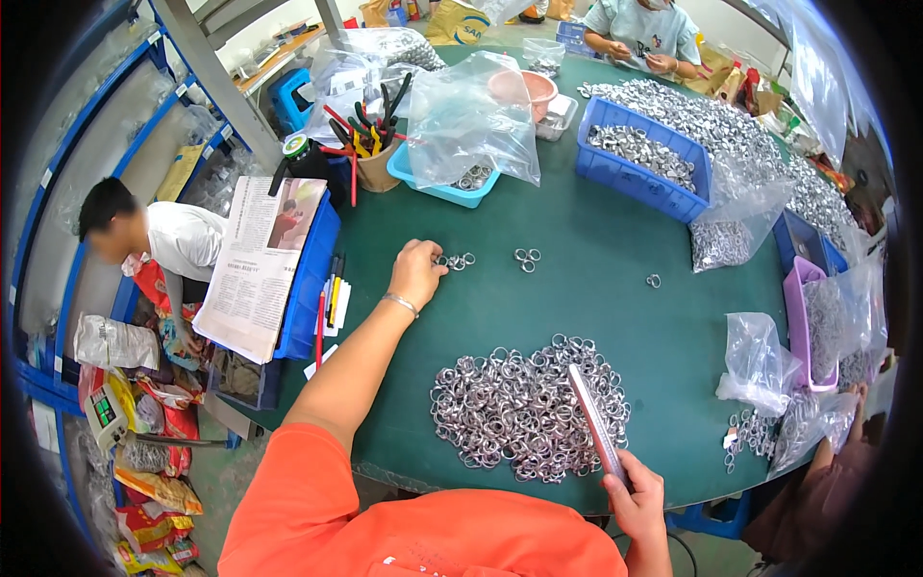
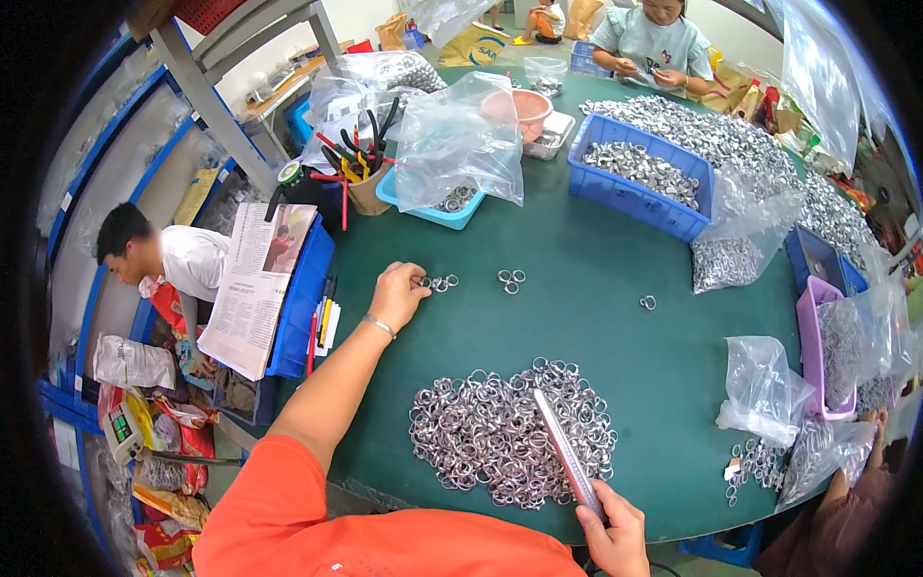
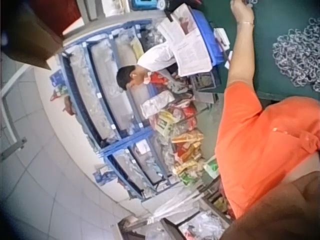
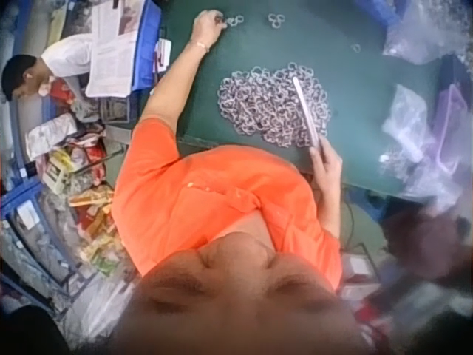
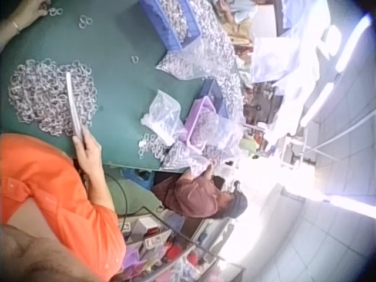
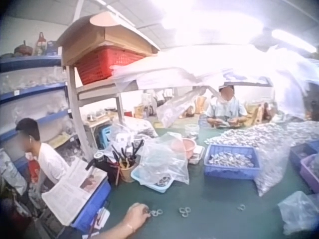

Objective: The person picks up metal rings from a pile by hand, measures them by sliding them onto a ring mandrel, and places the rings onto the table.

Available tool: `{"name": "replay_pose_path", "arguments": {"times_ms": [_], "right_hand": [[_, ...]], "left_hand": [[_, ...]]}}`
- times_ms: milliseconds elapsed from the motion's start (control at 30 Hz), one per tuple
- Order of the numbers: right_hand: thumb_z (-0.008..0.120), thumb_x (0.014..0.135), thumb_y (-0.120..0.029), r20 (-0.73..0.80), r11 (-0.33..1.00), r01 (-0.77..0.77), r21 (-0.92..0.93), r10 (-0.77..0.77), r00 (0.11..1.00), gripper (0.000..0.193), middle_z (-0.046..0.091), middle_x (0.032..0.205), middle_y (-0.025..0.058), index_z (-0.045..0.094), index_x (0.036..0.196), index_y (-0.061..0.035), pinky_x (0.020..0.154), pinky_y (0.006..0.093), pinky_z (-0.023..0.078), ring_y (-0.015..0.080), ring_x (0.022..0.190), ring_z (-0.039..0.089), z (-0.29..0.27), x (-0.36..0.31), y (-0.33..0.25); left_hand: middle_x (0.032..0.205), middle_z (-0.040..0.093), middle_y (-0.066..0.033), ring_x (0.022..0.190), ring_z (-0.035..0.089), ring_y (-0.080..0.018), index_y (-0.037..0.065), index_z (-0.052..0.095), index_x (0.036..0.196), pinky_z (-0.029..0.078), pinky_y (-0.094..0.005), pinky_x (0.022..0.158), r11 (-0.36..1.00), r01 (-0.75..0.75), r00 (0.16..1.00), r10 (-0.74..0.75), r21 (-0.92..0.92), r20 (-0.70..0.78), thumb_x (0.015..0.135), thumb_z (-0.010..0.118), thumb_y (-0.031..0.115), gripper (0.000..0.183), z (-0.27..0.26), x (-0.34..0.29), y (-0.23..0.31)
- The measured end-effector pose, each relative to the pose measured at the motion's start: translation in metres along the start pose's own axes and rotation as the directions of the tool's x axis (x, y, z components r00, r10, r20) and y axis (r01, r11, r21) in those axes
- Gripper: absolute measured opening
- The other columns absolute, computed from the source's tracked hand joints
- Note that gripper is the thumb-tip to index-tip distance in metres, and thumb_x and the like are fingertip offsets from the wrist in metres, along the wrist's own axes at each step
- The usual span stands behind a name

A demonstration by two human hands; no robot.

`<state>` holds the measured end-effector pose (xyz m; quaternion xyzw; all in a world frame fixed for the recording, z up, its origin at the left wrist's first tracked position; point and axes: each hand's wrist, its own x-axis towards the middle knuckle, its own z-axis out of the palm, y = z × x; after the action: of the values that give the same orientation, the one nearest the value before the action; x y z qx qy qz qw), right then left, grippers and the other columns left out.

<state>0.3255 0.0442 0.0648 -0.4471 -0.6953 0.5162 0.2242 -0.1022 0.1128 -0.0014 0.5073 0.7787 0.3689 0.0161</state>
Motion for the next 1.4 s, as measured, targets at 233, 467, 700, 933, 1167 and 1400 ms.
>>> {"name": "replay_pose_path", "arguments": {"times_ms": [233, 467, 700, 933, 1167, 1400], "right_hand": [[0.055, 0.079, -0.002, -0.027, 0.996, 0.056, -0.068, -0.058, 0.998, 0.025, 0.055, 0.066, 0.0015, 0.054, 0.104, 0.0028, 0.042, 0.0190, 0.037, 0.0047, 0.046, 0.046, -0.004, 0.005, 0.011], [0.063, 0.077, -0.007, 0.016, 0.999, -0.036, -0.017, 0.037, 0.999, 0.030, 0.059, 0.078, 0.0100, 0.054, 0.105, 0.0035, 0.058, 0.0235, 0.043, 0.0114, 0.064, 0.053, -0.003, 0.008, 0.002], [0.063, 0.077, -0.007, 0.004, 0.999, -0.032, 0.008, 0.032, 0.999, 0.031, 0.060, 0.079, 0.0105, 0.054, 0.105, 0.0038, 0.058, 0.0238, 0.044, 0.0114, 0.065, 0.054, -0.002, 0.002, 0.008], [0.064, 0.077, -0.007, 0.056, 1.000, -0.002, -0.011, 0.003, 0.998, 0.032, 0.060, 0.078, 0.0107, 0.054, 0.105, 0.0032, 0.059, 0.0241, 0.045, 0.0119, 0.066, 0.054, 0.002, 0.008, 0.000], [0.069, 0.074, -0.011, 0.149, 0.986, -0.109, 0.127, 0.089, 0.985, 0.038, 0.060, 0.079, 0.0080, 0.053, 0.106, 0.0016, 0.062, 0.0253, 0.046, 0.0123, 0.069, 0.057, 0.021, 0.031, -0.018], [0.071, 0.070, -0.006, 0.034, 0.935, 0.026, 0.353, -0.040, 0.999, 0.051, 0.057, 0.083, 0.0047, 0.043, 0.112, -0.0011, 0.065, 0.0242, 0.047, 0.0094, 0.074, 0.054, 0.054, 0.057, -0.028]], "left_hand": [[0.086, 0.064, -0.0128, 0.074, 0.063, -0.0201, -0.001, 0.061, 0.091, 0.050, -0.0288, 0.068, 0.994, 0.037, 0.999, -0.035, -0.106, 0.019, 0.069, 0.065, -0.001, 0.022, -0.011, 0.002, 0.018], [0.075, 0.060, -0.0127, 0.072, 0.059, -0.0279, 0.002, 0.061, 0.081, 0.047, -0.0355, 0.066, 0.963, -0.232, 0.770, 0.268, -0.136, 0.579, 0.070, 0.067, 0.013, 0.017, 0.000, -0.059, 0.074], [0.072, 0.058, -0.0122, 0.068, 0.059, -0.0250, 0.001, 0.061, 0.077, 0.047, -0.0338, 0.064, 0.969, -0.224, 0.788, 0.242, -0.102, 0.566, 0.070, 0.062, 0.005, 0.008, -0.003, -0.068, 0.074], [0.076, 0.059, -0.0047, 0.063, 0.057, -0.0101, 0.001, 0.057, 0.089, 0.046, -0.0211, 0.055, 0.305, 0.703, 0.686, -0.053, -0.643, 0.725, 0.079, 0.056, 0.000, 0.010, -0.030, -0.093, 0.096], [0.074, 0.059, -0.0072, 0.060, 0.057, -0.0131, 0.002, 0.055, 0.082, 0.047, -0.0240, 0.052, -0.106, 0.817, 0.570, 0.001, -0.567, 0.822, 0.079, 0.053, 0.000, 0.004, -0.023, -0.124, 0.109], [0.076, 0.061, -0.0059, 0.061, 0.057, -0.0124, 0.002, 0.057, 0.086, 0.046, -0.0235, 0.054, -0.158, 0.859, 0.493, 0.004, -0.487, 0.870, 0.081, 0.055, 0.001, 0.006, -0.017, -0.146, 0.141]]}}
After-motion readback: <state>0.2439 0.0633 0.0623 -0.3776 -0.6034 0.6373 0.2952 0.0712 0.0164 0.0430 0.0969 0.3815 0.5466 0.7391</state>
